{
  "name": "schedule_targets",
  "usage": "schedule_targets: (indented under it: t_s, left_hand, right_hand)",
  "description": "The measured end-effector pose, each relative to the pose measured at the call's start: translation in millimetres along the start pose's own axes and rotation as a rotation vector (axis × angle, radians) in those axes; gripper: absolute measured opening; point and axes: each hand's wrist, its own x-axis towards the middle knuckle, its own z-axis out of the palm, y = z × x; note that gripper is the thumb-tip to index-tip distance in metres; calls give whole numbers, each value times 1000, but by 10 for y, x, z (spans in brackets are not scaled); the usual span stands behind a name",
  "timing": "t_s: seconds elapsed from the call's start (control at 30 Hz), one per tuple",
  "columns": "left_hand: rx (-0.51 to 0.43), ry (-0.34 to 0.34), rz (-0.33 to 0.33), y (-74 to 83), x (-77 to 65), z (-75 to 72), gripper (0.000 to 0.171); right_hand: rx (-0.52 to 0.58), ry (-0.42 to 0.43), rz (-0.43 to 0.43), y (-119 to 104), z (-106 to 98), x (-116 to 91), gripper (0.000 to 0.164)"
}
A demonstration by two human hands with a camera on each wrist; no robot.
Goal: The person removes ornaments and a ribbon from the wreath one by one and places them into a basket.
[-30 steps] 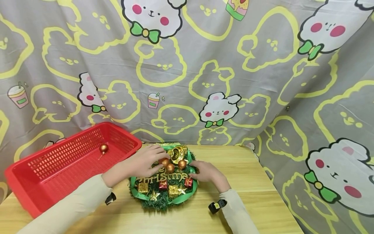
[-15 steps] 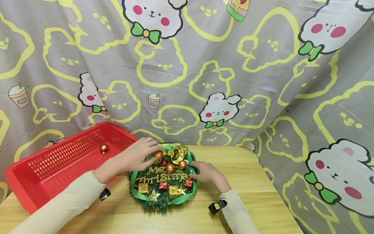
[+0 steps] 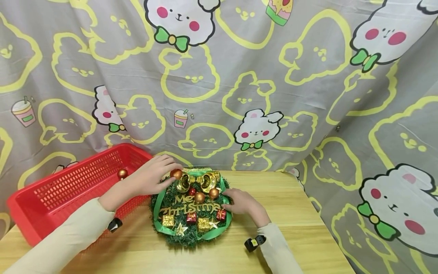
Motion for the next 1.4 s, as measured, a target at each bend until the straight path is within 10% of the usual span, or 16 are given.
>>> schedule_targets:
  t_s: [0.93, 1.4]
  left_hand:
    - [-27, 3, -60, -114, -55, -10, 30]
    - [-21, 62, -114, -258, -53, -319, 30]
  right_hand:
    - [-104, 57, -67, 12, 25, 15, 50]
    - [-108, 55, -63, 16, 21, 15, 50]
